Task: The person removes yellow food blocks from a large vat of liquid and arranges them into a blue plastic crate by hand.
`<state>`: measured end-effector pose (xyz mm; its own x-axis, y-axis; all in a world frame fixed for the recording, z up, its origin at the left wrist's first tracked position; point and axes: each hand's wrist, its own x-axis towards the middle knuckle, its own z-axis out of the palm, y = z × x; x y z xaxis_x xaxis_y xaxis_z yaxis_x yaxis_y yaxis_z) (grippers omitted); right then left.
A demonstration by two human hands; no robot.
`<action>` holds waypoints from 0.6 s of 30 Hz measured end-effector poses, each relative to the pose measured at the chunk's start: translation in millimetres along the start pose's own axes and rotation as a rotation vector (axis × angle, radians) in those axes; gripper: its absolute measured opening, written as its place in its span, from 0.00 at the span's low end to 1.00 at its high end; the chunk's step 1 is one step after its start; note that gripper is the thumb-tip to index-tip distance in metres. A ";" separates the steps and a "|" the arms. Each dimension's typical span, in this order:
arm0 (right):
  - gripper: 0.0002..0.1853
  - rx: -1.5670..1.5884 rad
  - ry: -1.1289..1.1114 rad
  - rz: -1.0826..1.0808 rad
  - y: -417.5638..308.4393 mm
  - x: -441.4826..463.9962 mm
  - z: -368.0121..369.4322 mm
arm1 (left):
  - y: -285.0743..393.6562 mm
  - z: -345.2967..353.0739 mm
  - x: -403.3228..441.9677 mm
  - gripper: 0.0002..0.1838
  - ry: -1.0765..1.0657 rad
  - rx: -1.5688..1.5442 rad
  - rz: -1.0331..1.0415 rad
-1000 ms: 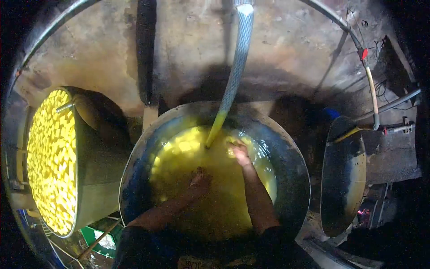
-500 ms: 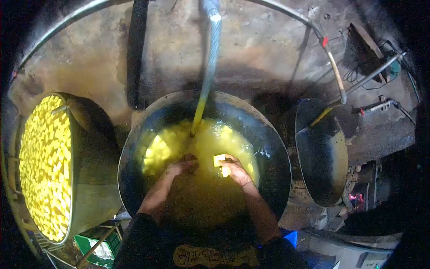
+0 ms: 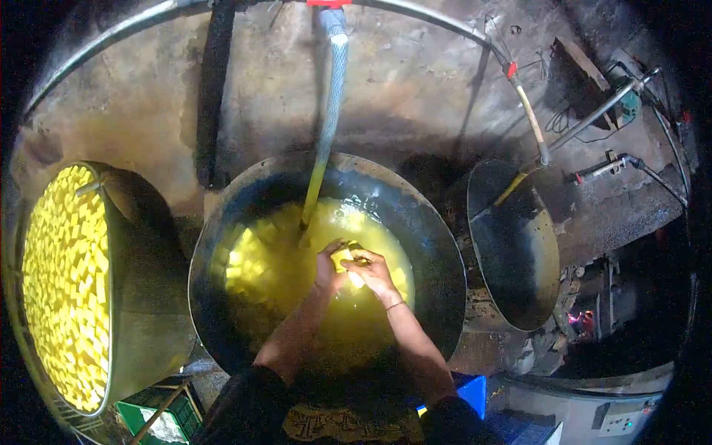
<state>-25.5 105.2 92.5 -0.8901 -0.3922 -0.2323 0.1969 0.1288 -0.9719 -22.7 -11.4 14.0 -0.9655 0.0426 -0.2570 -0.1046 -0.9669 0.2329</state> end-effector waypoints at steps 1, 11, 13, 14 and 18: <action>0.14 -0.159 0.067 -0.080 7.9 6.2 -0.3 | -3.7 4.3 1.2 0.17 0.005 -0.068 0.018; 0.21 -0.790 -0.586 -0.343 66.1 49.4 -28.6 | -8.5 2.8 -11.5 0.29 0.022 -0.247 0.044; 0.25 -0.702 -0.661 -0.254 64.2 69.7 -16.3 | -34.8 -61.6 -11.9 0.33 0.145 1.182 0.890; 0.27 -0.985 -0.457 -0.172 30.1 70.7 11.5 | -26.8 -75.1 -16.1 0.35 0.071 0.963 0.655; 0.24 -1.111 -0.357 -0.118 90.1 119.1 74.5 | -73.9 -162.8 -18.7 0.37 -0.097 -0.391 0.305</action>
<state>-83.1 2.3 -25.4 -0.6783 -0.6653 -0.3120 -0.5033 0.7300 -0.4624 41.9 18.3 -151.2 -0.9577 -0.2517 -0.1393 0.2653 -0.9600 -0.0898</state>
